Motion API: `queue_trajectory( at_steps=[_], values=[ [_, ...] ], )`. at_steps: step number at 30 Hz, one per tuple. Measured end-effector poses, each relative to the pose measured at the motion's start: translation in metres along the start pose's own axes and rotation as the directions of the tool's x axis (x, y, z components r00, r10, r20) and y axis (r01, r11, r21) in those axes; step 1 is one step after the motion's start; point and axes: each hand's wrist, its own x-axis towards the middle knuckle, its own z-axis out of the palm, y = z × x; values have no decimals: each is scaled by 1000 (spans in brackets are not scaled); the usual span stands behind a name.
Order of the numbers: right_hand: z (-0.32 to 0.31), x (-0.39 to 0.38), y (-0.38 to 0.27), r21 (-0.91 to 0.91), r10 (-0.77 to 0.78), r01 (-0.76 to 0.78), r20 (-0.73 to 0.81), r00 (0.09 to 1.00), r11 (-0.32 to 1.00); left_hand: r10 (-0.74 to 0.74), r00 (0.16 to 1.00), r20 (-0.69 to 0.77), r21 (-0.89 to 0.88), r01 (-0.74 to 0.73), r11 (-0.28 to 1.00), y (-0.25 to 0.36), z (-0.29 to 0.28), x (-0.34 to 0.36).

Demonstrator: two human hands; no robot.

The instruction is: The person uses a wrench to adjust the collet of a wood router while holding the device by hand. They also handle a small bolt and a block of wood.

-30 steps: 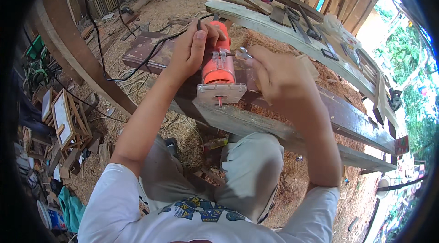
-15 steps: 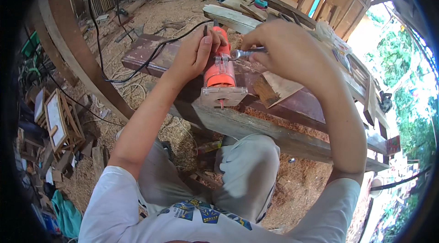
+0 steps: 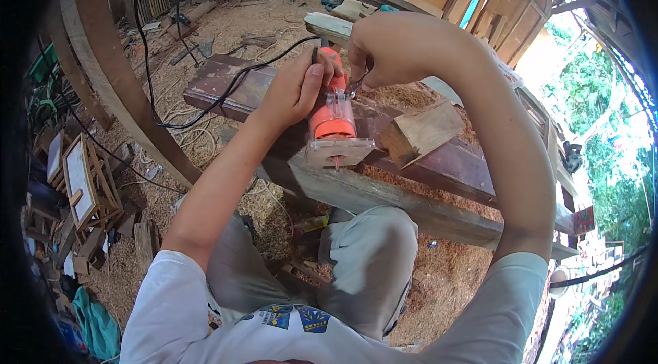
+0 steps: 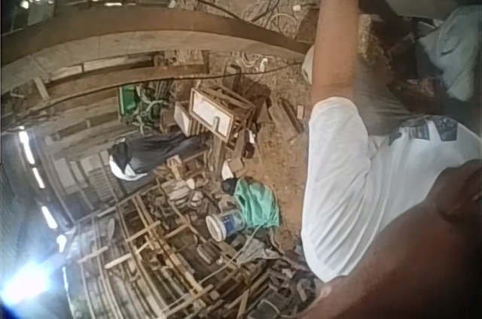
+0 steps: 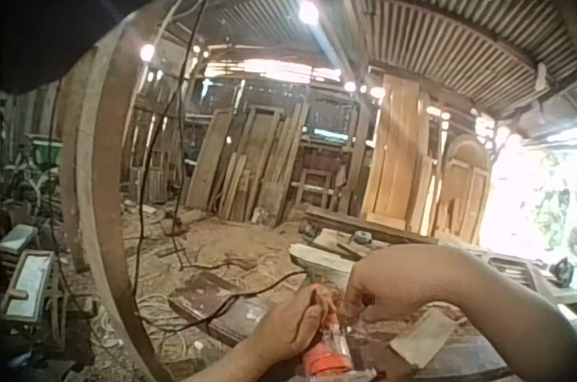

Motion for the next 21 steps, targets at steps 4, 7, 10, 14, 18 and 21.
queue_trajectory(
  at_steps=[4,7,10,14,18,21],
  values=[
    [-8,9,-8,-58,-2,5,55,998,998,-10,1000,10,-24,10,1000,1,-1,0],
    [-10,18,-18,-112,17,-7,93,996,994,-2,1000,5,19,2,1000,3,-5,-2],
    [-8,19,-21,-186,-4,16,63,998,982,3,1000,-10,-70,-3,998,4,-1,-1],
    [-7,18,-29,-181,-47,51,26,999,982,-36,999,23,-15,37,999,7,-7,-1],
    [-5,15,-39,-326,-37,63,85,996,943,-17,1000,-4,2,17,1000,6,-6,-2],
    [4,7,-39,-298,-64,53,-29,998,953,-12,999,-32,10,12,1000,5,-5,-3]
  ],
)
